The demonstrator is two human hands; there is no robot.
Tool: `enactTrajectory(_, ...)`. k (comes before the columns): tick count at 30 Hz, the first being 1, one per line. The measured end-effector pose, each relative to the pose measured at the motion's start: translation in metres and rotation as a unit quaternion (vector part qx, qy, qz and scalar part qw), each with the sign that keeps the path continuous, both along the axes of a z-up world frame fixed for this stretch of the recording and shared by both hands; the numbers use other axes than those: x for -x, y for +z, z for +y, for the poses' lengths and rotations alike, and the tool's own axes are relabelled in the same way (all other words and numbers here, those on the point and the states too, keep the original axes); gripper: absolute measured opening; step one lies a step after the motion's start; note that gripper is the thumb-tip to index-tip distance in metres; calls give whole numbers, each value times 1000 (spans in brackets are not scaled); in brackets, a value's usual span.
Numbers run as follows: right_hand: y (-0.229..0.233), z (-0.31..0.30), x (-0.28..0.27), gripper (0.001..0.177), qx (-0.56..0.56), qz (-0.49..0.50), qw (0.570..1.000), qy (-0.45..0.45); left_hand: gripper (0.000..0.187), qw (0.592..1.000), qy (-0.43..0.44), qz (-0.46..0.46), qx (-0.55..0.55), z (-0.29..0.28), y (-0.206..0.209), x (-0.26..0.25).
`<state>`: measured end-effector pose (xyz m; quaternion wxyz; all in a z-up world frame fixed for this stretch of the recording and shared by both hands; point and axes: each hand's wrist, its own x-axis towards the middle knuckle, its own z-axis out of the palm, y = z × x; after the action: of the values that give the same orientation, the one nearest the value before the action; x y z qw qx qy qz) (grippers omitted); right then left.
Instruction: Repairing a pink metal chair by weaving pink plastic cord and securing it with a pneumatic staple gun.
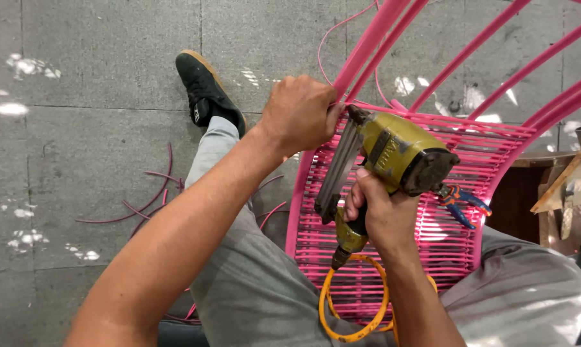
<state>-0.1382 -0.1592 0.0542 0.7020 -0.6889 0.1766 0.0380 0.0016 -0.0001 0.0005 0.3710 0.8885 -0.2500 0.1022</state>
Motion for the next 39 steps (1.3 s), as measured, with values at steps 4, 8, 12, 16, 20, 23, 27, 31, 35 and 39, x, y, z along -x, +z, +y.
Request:
enactTrajectory(4, 7, 6, -2, 10, 20, 11, 1000, -7, 26, 1000, -4, -1, 1, 0, -3, 0)
enactTrajectory(8, 8, 5, -2, 14, 24, 10, 1000, 3, 27, 1000, 0, -3, -6, 0, -2, 0)
enactTrajectory(12, 7, 6, -2, 13, 22, 5, 1000, 6, 27, 1000, 0, 4, -15, 0, -3, 0)
enactTrajectory(16, 3, 5, 1, 14, 28, 2, 1000, 10, 27, 1000, 2, 7, -15, 0, -2, 1)
enactTrajectory(20, 10, 11, -2, 11, 27, 10, 1000, 5, 28, 1000, 1, 17, -18, 0, -1, 1)
enactTrajectory(23, 3, 12, 1, 15, 28, 8, 1000, -8, 27, 1000, -2, 16, -13, 0, -2, 2)
enactTrajectory(27, -3, 19, 0, 12, 34, -8, 999, -20, 25, 1000, -4, -4, -11, 1, -2, 0)
enactTrajectory(31, -8, 20, 2, 15, 25, -26, 999, -13, 24, 1000, -8, -4, -12, 0, -4, 1)
enactTrajectory(35, -22, 18, 3, 22, 51, -10, 999, -15, 25, 1000, -5, -15, -17, 0, -6, -1)
enactTrajectory(39, -13, 20, -3, 10, 38, 2, 999, -20, 25, 1000, -8, -17, -12, 0, -9, -5)
